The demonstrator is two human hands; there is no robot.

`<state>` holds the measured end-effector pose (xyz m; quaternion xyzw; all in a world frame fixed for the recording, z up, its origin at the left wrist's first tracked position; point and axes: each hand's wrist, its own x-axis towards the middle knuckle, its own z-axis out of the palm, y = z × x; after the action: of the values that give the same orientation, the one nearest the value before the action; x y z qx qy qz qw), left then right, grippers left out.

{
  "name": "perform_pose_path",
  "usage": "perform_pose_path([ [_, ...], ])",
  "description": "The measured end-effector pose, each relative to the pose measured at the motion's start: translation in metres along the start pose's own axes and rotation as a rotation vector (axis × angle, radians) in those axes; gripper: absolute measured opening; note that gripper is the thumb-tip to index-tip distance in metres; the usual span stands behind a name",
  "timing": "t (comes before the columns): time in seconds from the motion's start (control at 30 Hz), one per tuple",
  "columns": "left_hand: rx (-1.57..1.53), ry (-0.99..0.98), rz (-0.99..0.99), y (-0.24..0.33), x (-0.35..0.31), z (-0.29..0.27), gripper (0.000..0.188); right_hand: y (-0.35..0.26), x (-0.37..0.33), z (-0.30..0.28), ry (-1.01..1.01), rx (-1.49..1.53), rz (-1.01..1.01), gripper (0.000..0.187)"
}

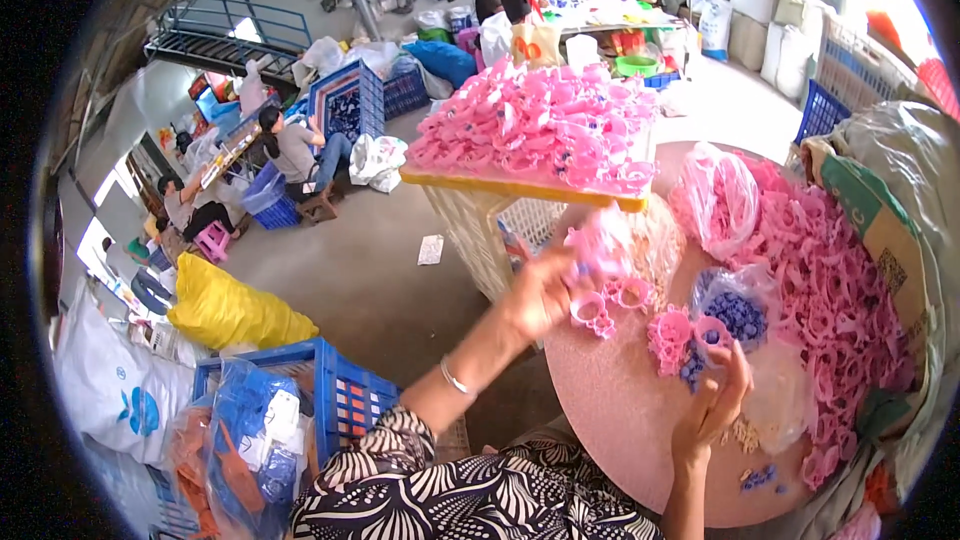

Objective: Assembling small plastic toy parts at a workshop table.

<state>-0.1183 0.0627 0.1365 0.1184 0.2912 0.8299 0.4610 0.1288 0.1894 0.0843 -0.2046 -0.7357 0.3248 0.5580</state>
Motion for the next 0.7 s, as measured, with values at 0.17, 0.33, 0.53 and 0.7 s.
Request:
perform_pose_path([
  [0.17,0.414,0.104,0.545,0.125,0.080,0.056,0.021,0.013,-0.030,-0.020,-0.144,-0.192,-0.072,0.033],
  [0.33,1.412,0.329,1.208,0.242,0.215,-0.003,0.016,0.022,-0.050,-0.027,-0.185,-0.271,0.037,0.022],
  [0.53,1.989,0.700,1.301,0.235,0.267,-0.028,0.015,0.025,-0.057,-0.036,-0.171,-0.327,0.015,0.017],
  [0.7,2.111,0.683,1.167,0.214,0.262,-0.030,0.031,0.023,-0.057,-0.041,-0.199,-0.361,0.055,0.018],
])
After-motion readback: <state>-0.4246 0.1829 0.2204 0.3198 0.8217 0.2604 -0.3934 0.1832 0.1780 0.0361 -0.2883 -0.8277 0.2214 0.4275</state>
